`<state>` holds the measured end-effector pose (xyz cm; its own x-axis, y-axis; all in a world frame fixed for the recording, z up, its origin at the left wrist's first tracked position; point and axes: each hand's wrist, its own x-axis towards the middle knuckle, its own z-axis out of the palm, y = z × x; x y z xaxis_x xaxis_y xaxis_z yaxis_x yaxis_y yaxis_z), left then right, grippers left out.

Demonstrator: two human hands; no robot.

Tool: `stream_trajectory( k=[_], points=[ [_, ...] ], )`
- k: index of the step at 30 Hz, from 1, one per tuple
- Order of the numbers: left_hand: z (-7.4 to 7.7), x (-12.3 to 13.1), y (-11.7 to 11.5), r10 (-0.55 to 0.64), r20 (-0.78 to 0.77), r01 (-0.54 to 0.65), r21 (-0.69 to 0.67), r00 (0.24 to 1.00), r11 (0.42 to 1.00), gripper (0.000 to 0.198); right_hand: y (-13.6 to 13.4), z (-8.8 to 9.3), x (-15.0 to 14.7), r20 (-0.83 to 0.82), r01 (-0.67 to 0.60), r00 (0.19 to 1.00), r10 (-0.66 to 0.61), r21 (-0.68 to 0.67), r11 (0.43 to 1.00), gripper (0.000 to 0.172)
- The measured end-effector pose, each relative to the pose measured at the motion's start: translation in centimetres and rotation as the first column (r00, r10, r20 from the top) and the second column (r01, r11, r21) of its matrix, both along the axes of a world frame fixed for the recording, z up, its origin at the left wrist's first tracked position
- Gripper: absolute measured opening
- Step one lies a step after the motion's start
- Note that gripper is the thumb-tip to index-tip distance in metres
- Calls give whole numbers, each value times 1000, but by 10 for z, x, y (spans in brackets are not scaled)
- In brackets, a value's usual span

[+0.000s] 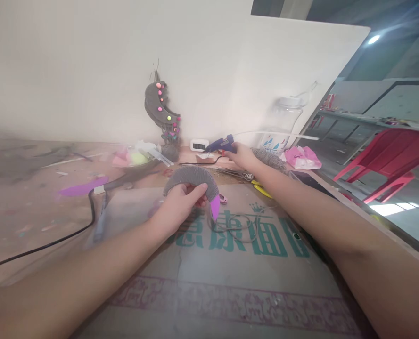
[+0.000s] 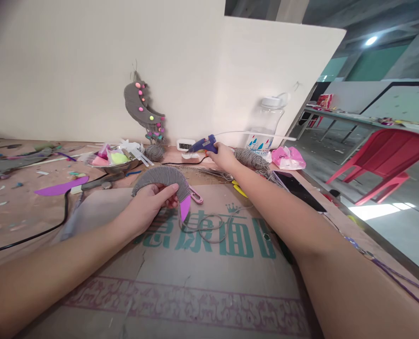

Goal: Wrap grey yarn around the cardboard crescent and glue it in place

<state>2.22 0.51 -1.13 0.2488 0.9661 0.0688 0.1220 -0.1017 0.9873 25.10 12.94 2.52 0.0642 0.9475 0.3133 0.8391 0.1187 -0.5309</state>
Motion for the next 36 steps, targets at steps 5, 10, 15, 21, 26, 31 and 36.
stream_trajectory(
  k=[5,10,15,21,26,31,36],
  points=[
    [-2,-1,1,-6,-26,6,7,1000,1000,42,-33,26,0,-45,3,999,2,105,994,37],
    [-2,0,1,-12,-10,12,17,1000,1000,42,-83,40,1,-202,-129,970,135,40,991,37],
    [3,2,-2,27,-29,-27,12,999,1000,39,-132,32,3,-431,-264,868,248,24,964,27],
    [-1,-1,0,72,-46,-69,53,996,996,42,-163,2,10,-342,-325,884,318,38,945,29],
    [-5,-4,2,107,-107,-100,71,988,992,45,-172,-12,11,-190,-288,940,283,0,958,32],
    [-5,-3,2,103,-87,-96,84,991,992,45,-181,-11,7,-271,-362,907,322,-115,925,23],
    [-5,-2,2,104,-49,-100,77,993,992,45,-182,-9,4,-158,-333,936,314,-107,937,24]
  ],
)
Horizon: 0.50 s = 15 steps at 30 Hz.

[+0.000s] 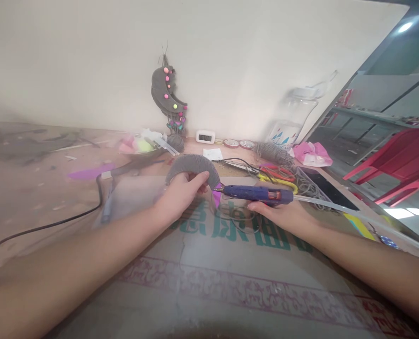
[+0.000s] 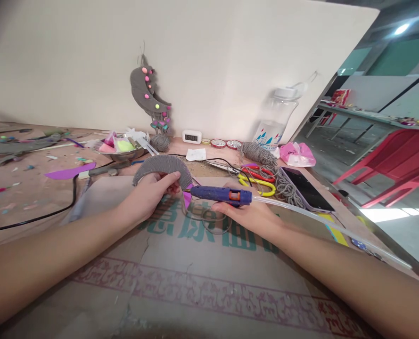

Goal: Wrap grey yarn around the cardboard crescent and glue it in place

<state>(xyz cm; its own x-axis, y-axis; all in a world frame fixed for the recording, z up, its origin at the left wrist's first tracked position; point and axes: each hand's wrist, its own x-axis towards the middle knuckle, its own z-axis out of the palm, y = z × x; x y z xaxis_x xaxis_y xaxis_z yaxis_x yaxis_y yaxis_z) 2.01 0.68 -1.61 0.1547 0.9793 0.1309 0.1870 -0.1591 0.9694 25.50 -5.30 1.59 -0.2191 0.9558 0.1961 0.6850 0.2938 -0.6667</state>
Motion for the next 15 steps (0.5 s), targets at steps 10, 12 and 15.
stream_trajectory(
  k=[10,12,15],
  points=[
    [3,0,-2,27,-16,-27,-24,1000,999,45,0,-2,-4,29,52,998,-53,20,998,24],
    [2,0,-2,16,-19,-16,-20,1000,1000,45,1,-1,-4,45,39,998,-40,19,999,24],
    [2,-1,-2,14,-45,-15,-15,999,1000,47,2,-2,-3,58,35,998,-37,25,999,25]
  ],
)
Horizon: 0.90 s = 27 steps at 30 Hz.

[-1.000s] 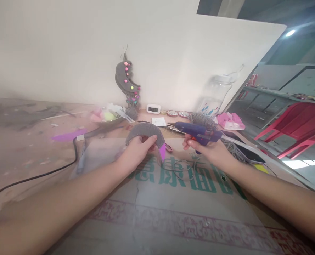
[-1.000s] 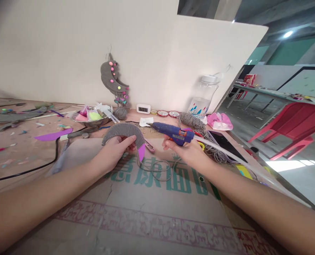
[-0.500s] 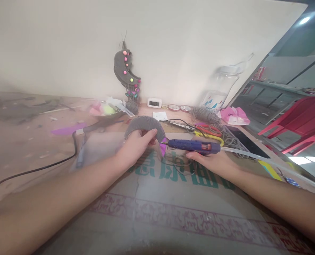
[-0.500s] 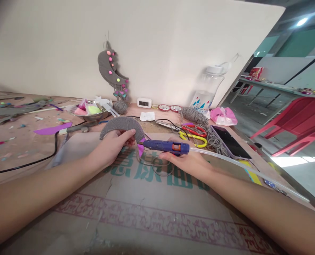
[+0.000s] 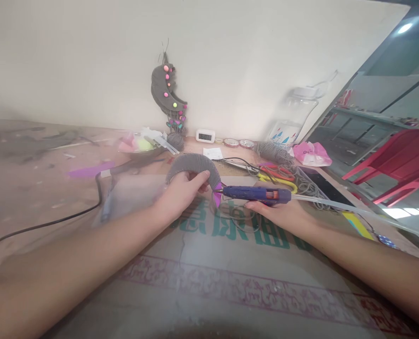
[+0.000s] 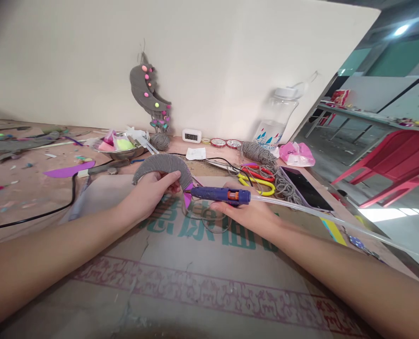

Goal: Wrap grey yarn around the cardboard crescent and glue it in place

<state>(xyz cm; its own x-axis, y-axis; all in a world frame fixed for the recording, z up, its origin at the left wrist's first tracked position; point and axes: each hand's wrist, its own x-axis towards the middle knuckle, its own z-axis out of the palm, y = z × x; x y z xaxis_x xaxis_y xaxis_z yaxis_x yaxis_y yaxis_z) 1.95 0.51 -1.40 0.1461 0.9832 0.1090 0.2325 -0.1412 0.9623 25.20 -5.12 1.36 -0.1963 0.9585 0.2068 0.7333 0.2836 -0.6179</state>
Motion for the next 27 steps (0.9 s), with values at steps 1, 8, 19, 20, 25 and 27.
stream_trajectory(
  k=[1,8,19,20,25,27],
  points=[
    [0,0,0,0,-10,0,0,1000,1000,47,0,0,0,5,6,1000,-6,7,1000,25],
    [2,0,-1,4,-3,-4,4,1000,1000,46,0,-1,1,24,22,999,-22,8,1000,27],
    [0,1,0,-18,57,18,-1,998,1000,43,1,-1,4,36,77,996,-79,41,996,27],
    [0,1,0,-19,56,20,-4,998,1000,43,1,-1,4,36,87,995,-89,45,995,27],
    [1,1,0,-13,64,14,-18,998,1000,43,0,-1,3,30,111,993,-113,58,992,27],
    [1,1,0,-23,70,24,-16,997,1000,43,0,0,3,22,113,993,-115,60,992,26]
  ],
)
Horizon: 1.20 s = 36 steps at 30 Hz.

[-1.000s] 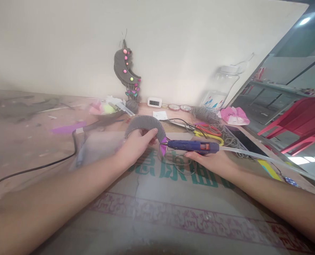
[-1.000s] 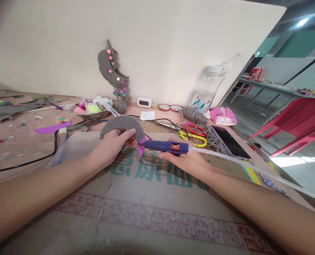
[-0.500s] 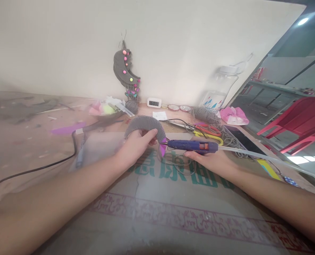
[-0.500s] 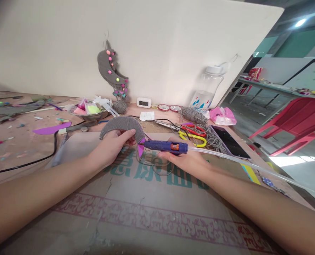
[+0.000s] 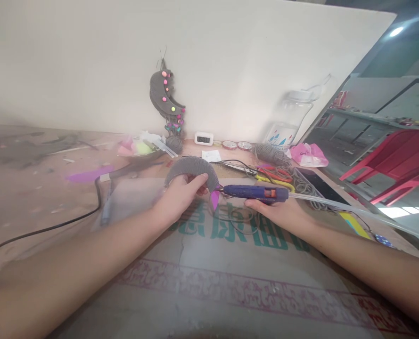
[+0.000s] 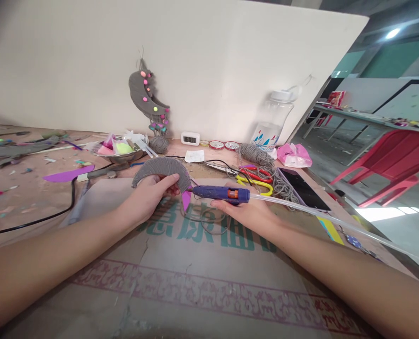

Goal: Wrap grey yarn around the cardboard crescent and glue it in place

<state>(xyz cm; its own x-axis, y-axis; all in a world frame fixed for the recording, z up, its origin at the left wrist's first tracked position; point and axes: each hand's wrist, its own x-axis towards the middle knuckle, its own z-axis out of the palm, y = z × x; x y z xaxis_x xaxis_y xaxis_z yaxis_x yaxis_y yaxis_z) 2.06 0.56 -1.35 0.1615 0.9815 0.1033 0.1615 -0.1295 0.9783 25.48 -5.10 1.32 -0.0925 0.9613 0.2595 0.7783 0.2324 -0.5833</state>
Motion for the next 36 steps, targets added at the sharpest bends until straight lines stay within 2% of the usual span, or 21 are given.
stream_trajectory(
  k=[6,12,19,29,36],
  points=[
    [-3,0,2,-6,19,6,3,1000,1000,42,2,-2,3,-30,-5,1000,6,16,1000,25],
    [-2,0,1,10,48,-10,3,999,1000,41,3,-4,6,-9,40,999,-39,7,999,30],
    [-2,0,1,-16,72,17,-11,997,1000,41,0,1,-1,-142,80,986,-87,-51,995,22],
    [4,5,-4,72,92,-69,-40,993,997,40,1,-2,2,-60,105,992,-108,-40,994,29],
    [2,3,-2,60,86,-60,-5,994,998,39,8,-4,7,-65,135,988,-137,-22,991,36]
  ],
)
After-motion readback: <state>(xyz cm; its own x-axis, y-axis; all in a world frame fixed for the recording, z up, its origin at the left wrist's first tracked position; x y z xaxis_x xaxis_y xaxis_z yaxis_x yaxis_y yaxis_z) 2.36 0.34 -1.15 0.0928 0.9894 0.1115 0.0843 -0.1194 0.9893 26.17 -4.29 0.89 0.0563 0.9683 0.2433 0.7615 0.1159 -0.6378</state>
